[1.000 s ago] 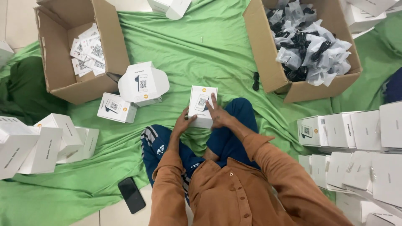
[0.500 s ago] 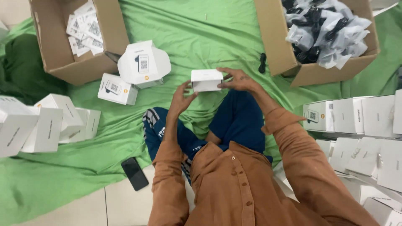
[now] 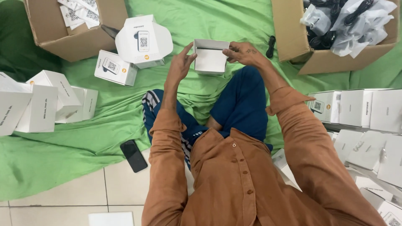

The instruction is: The person is packing electronic components (possibly sensors or chargers) and power cables into small white product boxes, then stacking them.

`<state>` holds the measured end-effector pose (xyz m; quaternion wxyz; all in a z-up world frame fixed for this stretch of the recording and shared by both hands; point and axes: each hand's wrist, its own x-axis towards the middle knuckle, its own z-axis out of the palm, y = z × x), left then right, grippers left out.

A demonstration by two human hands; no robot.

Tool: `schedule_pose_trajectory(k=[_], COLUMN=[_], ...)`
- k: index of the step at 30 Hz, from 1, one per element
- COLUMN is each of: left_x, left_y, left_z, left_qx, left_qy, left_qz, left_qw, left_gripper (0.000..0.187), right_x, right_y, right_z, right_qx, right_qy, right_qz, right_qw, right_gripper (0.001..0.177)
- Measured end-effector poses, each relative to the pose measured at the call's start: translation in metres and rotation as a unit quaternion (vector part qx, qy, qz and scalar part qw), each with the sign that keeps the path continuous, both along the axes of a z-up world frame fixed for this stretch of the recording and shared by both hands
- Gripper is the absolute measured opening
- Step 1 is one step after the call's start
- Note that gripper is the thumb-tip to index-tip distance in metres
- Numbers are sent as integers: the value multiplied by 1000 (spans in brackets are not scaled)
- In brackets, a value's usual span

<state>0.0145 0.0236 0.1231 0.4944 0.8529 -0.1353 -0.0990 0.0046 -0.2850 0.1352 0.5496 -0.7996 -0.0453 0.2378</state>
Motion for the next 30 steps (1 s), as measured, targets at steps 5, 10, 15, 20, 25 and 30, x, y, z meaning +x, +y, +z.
schedule_pose_trajectory(k=[5,10,15,20,25,30], left_x=[6,5,5,-13,-40,-48], left_y=[-4,1,3,-1,-2,-4], left_z=[13,32,31,-2,-76,-81], left_qx=[19,52,108,76,-78,-97], left_qy=[19,18,-36,-128,17,103], left_qz=[-26,-58,-96,-65,56,32], left_qw=[999,997,989,987,995,990], left_gripper=[51,50,56,62,44,76], right_x=[1,2,0,-19,-55,-64], right_y=[3,0,4,13,34,29], right_z=[26,16,22,-43,-78,-90], right_qx=[-45,-55,-77,-89,6,-46], right_qy=[-14,-14,-53,-136,-128,-272], right_qz=[11,24,36,37,-74,-11], right_qw=[999,998,995,986,989,961], right_gripper=[56,58,61,77,90,119])
